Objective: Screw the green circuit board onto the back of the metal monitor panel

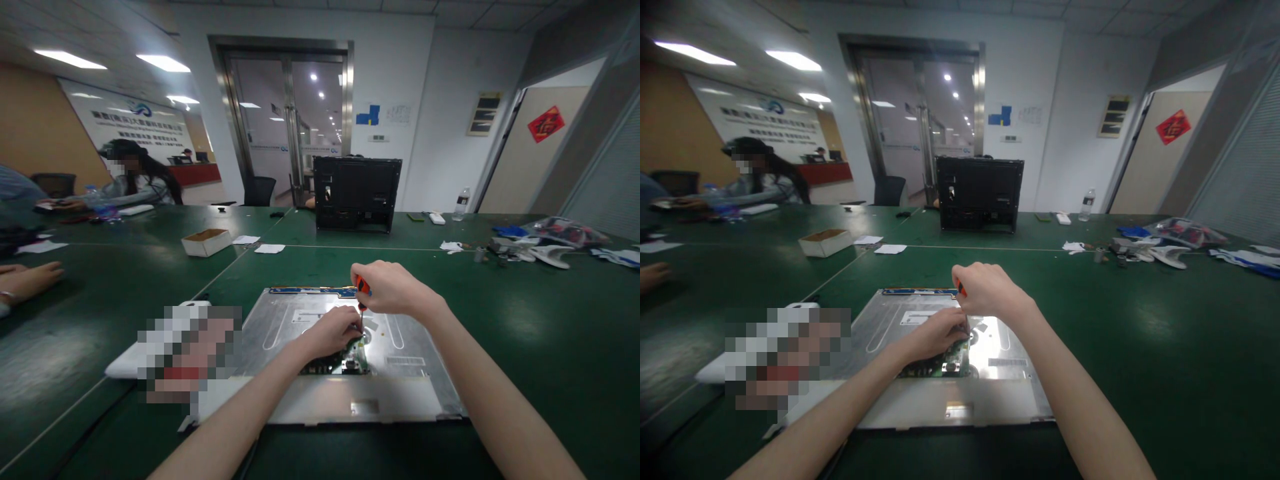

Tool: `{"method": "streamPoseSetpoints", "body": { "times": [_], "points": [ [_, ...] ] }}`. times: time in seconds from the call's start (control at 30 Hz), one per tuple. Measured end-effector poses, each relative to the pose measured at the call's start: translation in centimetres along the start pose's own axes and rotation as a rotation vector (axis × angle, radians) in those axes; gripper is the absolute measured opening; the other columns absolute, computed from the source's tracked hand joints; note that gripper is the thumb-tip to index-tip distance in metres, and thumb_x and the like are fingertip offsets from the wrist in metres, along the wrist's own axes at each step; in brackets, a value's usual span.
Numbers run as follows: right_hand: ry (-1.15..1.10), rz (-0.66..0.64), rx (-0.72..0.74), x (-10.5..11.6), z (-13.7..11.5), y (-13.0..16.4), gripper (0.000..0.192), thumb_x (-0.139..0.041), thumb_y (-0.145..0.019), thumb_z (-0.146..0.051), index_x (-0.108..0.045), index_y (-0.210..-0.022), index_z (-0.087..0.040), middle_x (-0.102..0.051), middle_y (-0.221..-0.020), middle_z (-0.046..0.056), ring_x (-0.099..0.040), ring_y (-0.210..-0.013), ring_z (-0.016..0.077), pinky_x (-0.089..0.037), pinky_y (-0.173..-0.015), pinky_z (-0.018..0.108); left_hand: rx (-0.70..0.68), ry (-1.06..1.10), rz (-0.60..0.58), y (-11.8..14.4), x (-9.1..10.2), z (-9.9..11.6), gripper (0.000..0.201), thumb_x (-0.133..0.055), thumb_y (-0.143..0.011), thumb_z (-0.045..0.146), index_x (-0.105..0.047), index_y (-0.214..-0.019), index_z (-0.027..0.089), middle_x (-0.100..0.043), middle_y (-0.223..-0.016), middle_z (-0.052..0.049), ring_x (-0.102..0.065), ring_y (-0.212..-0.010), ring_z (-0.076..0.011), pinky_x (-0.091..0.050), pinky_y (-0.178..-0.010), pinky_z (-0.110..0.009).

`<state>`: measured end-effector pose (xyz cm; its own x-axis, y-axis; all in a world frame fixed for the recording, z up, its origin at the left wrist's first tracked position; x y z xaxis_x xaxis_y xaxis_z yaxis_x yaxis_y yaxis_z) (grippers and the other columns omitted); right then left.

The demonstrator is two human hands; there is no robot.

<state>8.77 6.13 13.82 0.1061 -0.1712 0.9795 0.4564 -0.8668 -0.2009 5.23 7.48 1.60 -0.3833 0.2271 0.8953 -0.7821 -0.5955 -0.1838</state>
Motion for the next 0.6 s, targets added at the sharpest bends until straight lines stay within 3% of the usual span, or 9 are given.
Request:
{"method": "streamPoseSetpoints", "body": {
  "times": [0.6],
  "points": [
    [0.079, -0.003, -0.044, -0.06, 0.59, -0.41, 0.021, -0.061, -0.082, -0.041, -0.059, -0.09, -0.022, -0.066, -0.078, 0.005, -0.06, -0.071, 0.0194, -0.025, -0.052, 0.025, -0.02, 0.014, 0.0, 0.12, 0.02, 0.1, 0.014, -0.054, -0.081, 0.006, -0.061, -0.079, 0.017, -0.064, -0.085, -0.002, -0.059, -0.082, -0.0171, -0.043, -0.073, -0.024]
  ]
}}
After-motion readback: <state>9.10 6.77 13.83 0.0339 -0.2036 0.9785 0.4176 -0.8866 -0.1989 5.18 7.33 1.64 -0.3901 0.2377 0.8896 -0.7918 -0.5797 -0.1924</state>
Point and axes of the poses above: each hand's wrist, its own y-axis away from the middle knuckle, its own x-axis out of the back of the hand, z = x × y, the point moved 10 cm from there along -y, towards the middle knuckle
